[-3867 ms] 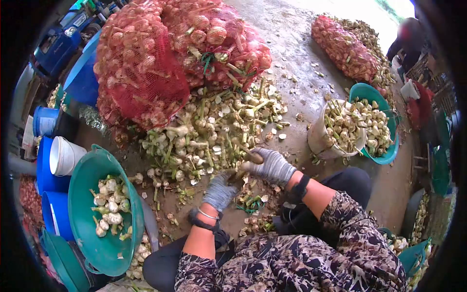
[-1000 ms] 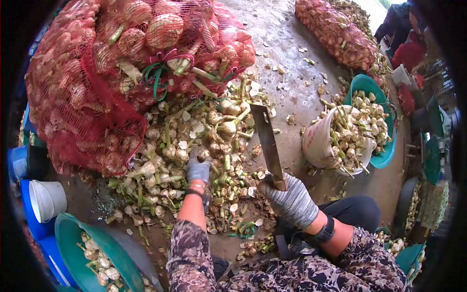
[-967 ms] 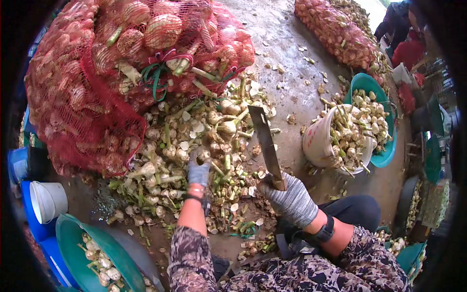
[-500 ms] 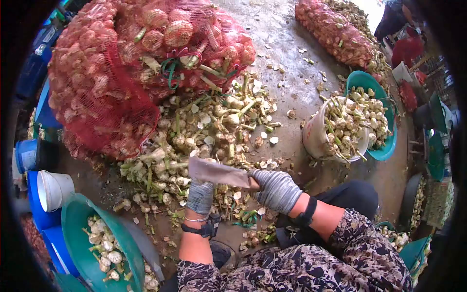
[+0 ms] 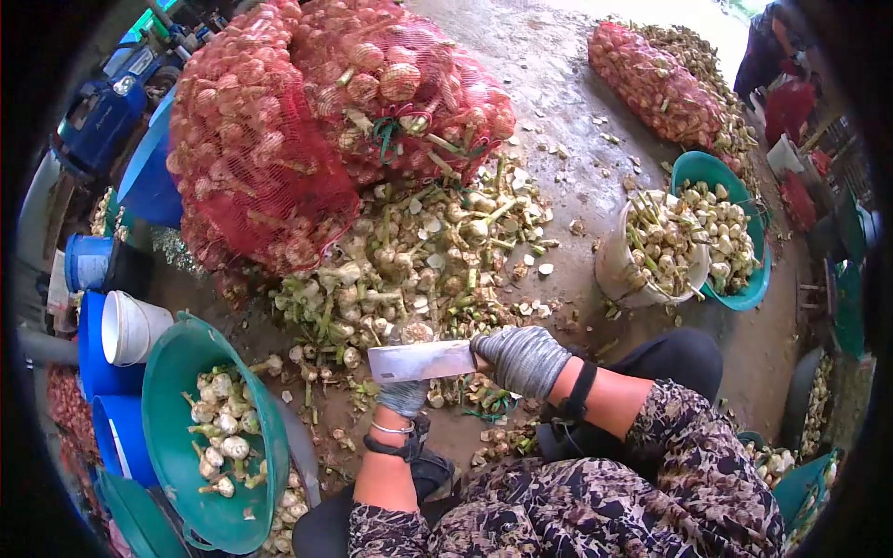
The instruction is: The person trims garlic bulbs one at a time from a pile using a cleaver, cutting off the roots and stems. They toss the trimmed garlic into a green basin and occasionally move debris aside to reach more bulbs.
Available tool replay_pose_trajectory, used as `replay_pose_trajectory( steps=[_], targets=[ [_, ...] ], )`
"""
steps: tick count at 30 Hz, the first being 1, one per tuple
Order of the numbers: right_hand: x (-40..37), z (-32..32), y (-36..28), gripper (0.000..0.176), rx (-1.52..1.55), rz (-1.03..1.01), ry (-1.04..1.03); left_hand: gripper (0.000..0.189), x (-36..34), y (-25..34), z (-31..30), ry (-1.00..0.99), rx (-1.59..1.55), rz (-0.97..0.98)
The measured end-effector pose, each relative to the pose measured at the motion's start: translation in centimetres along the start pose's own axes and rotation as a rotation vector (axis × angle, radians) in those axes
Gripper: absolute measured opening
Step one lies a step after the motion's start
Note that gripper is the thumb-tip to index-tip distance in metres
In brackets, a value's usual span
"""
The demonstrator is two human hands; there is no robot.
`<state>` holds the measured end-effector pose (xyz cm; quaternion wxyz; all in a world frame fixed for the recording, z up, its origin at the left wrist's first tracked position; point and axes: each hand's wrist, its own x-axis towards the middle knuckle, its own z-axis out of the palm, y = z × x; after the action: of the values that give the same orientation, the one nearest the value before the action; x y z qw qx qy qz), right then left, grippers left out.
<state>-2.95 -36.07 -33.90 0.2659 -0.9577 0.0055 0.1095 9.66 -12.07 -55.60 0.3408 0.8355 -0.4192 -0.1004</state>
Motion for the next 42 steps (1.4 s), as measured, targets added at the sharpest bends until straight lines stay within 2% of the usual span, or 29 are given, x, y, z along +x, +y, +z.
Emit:
replay_pose_trajectory(
  steps=[4, 5, 8, 9, 12, 14, 15, 16, 17, 18, 20, 22, 23, 24, 25, 26, 28, 29, 30, 31, 32, 34, 35, 36, 38, 39, 40, 41, 42],
  targets=[
    [0.3, 1.9, 1.4, 0.018, 0.015, -0.060, 0.000, 0.028, 0.5, 11.2, -7.4, 0.130, -0.205, -0.081],
    [0.6, 3.2, 2.2, 0.019, -0.002, -0.065, 0.053, 0.031, 0.3, 11.0, -7.6, 0.016, 0.113, -0.030],
    [0.6, 3.7, 2.9, 0.022, -0.036, -0.080, 0.033, 0.035, -0.5, 11.0, -6.7, -0.002, 0.053, -0.086],
    [0.8, 4.1, 3.2, 0.022, -0.039, -0.085, 0.035, 0.037, -0.7, 10.9, -6.2, 0.069, -0.037, -0.049],
    [0.9, 4.8, 3.9, 0.024, -0.047, -0.121, 0.062, 0.037, -1.5, 10.7, -5.5, 0.062, -0.030, -0.019],
    [0.9, 4.7, 4.0, 0.021, -0.094, -0.120, 0.055, 0.033, -1.3, 14.5, -7.4, 0.090, -0.070, -0.051],
    [1.1, 4.9, 4.8, 0.020, -0.026, 0.050, 0.067, 0.034, -1.3, 15.6, -7.8, 0.136, -0.395, -0.252],
    [3.0, 6.2, 9.8, 0.024, -0.084, 0.307, 0.005, 0.035, -1.3, 16.8, -8.4, 0.174, -0.718, -0.452],
    [2.8, 5.5, 12.8, 0.025, -0.069, 0.380, -0.075, 0.039, -1.8, 18.1, -10.0, 0.248, -0.437, -0.245],
    [2.3, 3.3, 11.3, 0.025, -0.040, 0.407, -0.032, 0.039, -2.0, 18.1, -11.3, 0.255, -0.421, -0.253],
    [3.0, 3.1, 8.2, 0.025, 0.235, 0.334, 0.100, 0.042, -2.0, 18.5, -11.5, 0.273, -0.681, -0.303],
    [1.7, 3.7, 4.4, 0.028, 0.384, -0.168, 0.345, 0.041, -0.9, 16.0, -9.1, 0.297, -0.707, -0.313],
    [1.1, 2.7, 1.2, 0.035, 0.686, 0.091, 0.102, 0.043, -0.4, 15.9, -8.1, 0.289, -0.676, -0.301],
    [0.5, 1.7, -1.5, 0.043, 0.952, 0.163, 0.007, 0.045, -0.2, 16.1, -7.4, 0.277, -0.647, -0.287],
    [0.1, 1.1, -2.6, 0.048, 0.999, 0.195, -0.104, 0.051, 0.1, 16.4, -7.2, 0.219, -0.444, -0.252],
    [0.2, 1.8, -3.3, 0.047, 1.038, 0.114, -0.050, 0.059, 0.6, 16.2, -6.9, 0.231, -0.145, -0.084],
    [0.9, 2.4, -2.6, 0.047, 0.857, 0.176, -0.020, 0.066, 0.1, 18.2, -8.0, 0.306, -0.029, -0.083],
    [1.2, 2.7, -2.3, 0.048, 0.944, 0.115, 0.037, 0.066, -0.4, 17.5, -7.7, 0.305, -0.029, -0.087],
    [1.4, 3.0, -1.9, 0.050, 1.031, 0.056, 0.095, 0.066, -1.2, 15.9, -7.1, 0.336, -0.424, -0.180],
    [1.3, 3.2, -1.5, 0.055, 0.934, 0.031, 0.175, 0.066, -1.6, 14.6, -6.5, 0.363, -0.822, -0.271],
    [1.2, 3.4, -1.4, 0.055, 0.932, 0.032, 0.167, 0.066, -1.7, 13.8, -6.0, 0.368, -0.825, -0.277],
    [1.0, 4.2, -1.3, 0.058, 0.873, -0.026, 0.191, 0.058, -1.0, 14.2, -6.8, 0.097, -1.410, -0.355],
    [0.7, 4.8, -1.2, 0.060, 0.746, -0.071, 0.241, 0.056, 0.1, 15.4, -7.7, -0.049, -1.063, -0.292],
    [0.8, 4.2, -1.4, 0.060, 0.743, -0.071, 0.238, 0.056, -0.2, 15.1, -7.4, -0.046, -1.066, -0.292],
    [0.5, 2.7, -1.5, 0.059, 0.458, -0.099, 0.013, 0.045, -1.0, 13.6, -5.9, 0.007, -1.857, -0.510],
    [0.1, 1.9, -1.5, 0.055, 0.350, -0.167, 0.069, 0.034, -1.0, 11.9, -5.3, -0.066, -1.767, -0.421],
    [-0.1, 1.5, -1.5, 0.055, 0.350, -0.166, 0.068, 0.034, -1.3, 9.1, -4.2, -0.067, -1.768, -0.421],
    [-0.3, 1.2, -1.5, 0.052, 0.282, -0.196, 0.074, 0.031, -2.0, 5.6, -2.7, 0.021, -1.610, -0.431],
    [-0.5, 0.8, -1.6, 0.049, 0.215, -0.224, 0.079, 0.028, -1.7, 5.2, -3.1, 0.103, -1.451, -0.441]
  ],
)
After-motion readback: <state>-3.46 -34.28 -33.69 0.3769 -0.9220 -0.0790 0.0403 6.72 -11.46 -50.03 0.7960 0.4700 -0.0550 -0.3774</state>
